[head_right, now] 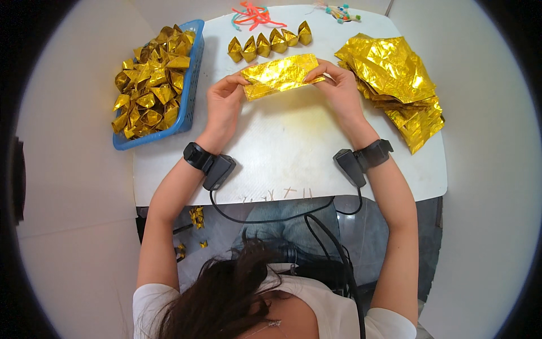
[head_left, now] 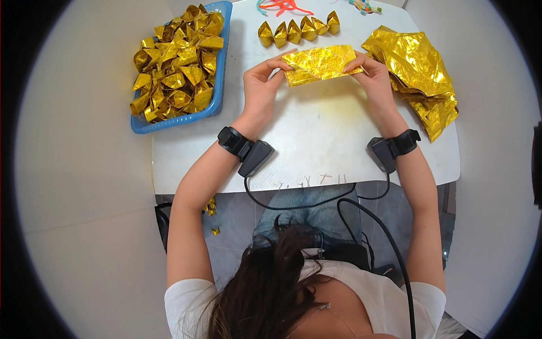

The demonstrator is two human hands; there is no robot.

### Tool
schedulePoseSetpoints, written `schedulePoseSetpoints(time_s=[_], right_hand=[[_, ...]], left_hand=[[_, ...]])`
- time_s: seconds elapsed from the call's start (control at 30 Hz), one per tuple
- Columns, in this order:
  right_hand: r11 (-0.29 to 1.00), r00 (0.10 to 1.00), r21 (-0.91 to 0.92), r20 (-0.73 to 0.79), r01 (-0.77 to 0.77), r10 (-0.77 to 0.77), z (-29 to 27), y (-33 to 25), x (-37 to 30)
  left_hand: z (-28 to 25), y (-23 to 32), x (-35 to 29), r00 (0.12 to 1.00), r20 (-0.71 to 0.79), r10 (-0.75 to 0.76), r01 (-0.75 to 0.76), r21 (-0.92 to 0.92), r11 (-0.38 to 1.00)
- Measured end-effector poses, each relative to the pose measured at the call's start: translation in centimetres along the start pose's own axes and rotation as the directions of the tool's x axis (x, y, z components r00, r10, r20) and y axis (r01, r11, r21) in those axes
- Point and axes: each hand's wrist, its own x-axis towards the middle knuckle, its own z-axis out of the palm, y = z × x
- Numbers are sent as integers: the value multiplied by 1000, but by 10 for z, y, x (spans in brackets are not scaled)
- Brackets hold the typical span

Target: Folding gold-colored square paper into decorative shapes, likely joss paper.

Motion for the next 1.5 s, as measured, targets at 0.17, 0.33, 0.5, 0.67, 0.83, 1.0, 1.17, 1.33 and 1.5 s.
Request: schedulePoseSetpoints(time_s=[0.17,0.33,0.5,0.67,0.83,1.0,1.17,1.33,1.5], right_hand=[[999,999,-26,-11,-42,42,3,-5,-3],[995,996,-63,-31,82,-84,3,-4,-2],[977,986,-152,-47,151,-160,0,1,0],[989,988,-89,-85,118,-125,5,-1,-1],[998,997,-24,55,59,-57,1,-3,1],[962,989,-247,117,115,-88,9,6,-2],[975,970,-221,236,-4,57,14,-6,-1],[992,964,-110,249,-67,92,18,-8,-8],[983,959,-54,220,-173,181,22,-18,-12]], left_hand=[[-3,-1,-1,999,-37,-1,5,85,996],[3,5,-1,998,-9,59,-59,21,998],[3,6,1,993,46,109,-111,54,992],[-3,5,1,996,55,76,-79,63,995],[9,16,-1,992,90,83,-86,26,996],[8,15,-2,999,42,-9,5,88,996],[8,16,-2,997,72,-41,21,248,968],[17,25,-7,942,283,-181,152,122,981],[12,18,-7,906,318,-280,270,77,960]])
